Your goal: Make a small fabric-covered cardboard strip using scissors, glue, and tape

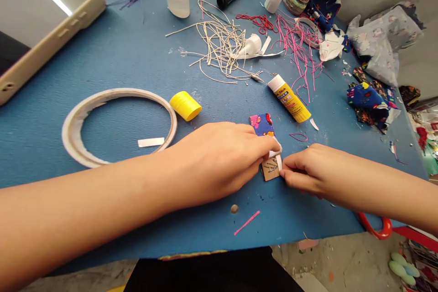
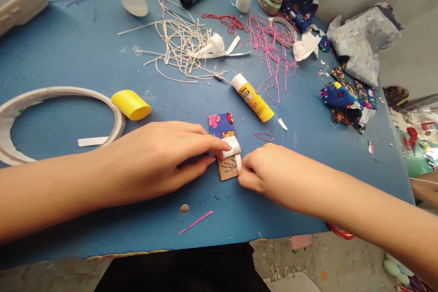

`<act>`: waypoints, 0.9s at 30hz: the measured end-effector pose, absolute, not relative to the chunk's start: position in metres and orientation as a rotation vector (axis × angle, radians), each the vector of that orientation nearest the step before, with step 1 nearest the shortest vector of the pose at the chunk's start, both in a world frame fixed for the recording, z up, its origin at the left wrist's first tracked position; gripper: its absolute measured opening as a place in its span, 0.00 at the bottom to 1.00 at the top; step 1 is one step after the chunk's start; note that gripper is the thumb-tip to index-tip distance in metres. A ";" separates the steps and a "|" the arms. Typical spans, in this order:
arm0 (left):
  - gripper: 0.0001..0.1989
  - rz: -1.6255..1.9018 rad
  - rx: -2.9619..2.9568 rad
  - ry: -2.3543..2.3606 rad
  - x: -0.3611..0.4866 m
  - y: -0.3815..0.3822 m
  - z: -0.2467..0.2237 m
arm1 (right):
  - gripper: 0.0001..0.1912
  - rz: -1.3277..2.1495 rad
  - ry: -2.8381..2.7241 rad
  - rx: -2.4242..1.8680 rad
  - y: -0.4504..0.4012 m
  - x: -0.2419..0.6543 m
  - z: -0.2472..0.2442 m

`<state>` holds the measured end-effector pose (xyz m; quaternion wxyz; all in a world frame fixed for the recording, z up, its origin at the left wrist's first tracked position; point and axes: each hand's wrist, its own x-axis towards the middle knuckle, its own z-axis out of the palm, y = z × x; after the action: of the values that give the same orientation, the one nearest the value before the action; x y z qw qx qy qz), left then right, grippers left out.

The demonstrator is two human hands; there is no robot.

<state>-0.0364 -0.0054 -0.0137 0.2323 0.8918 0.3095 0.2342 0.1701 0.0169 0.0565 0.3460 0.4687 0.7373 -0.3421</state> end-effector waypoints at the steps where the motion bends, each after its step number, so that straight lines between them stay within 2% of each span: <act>1: 0.13 0.631 2.449 0.851 -0.036 -0.005 -0.013 | 0.17 -0.871 1.925 1.207 0.017 0.171 0.056; 10: 0.13 0.583 2.452 0.860 -0.034 -0.003 -0.011 | 0.17 -0.983 1.904 1.177 0.022 0.173 0.059; 19: 0.12 0.550 2.446 0.875 -0.035 -0.003 -0.010 | 0.19 -0.731 2.039 1.145 0.014 0.171 0.053; 27: 0.12 0.527 2.435 0.889 -0.035 -0.003 -0.007 | 0.19 -0.905 1.955 1.205 0.020 0.171 0.057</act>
<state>-0.0348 -0.0033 -0.0071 0.2456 0.8923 0.3259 0.1930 0.1714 0.0197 0.0573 0.3305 0.4608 0.7475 -0.3461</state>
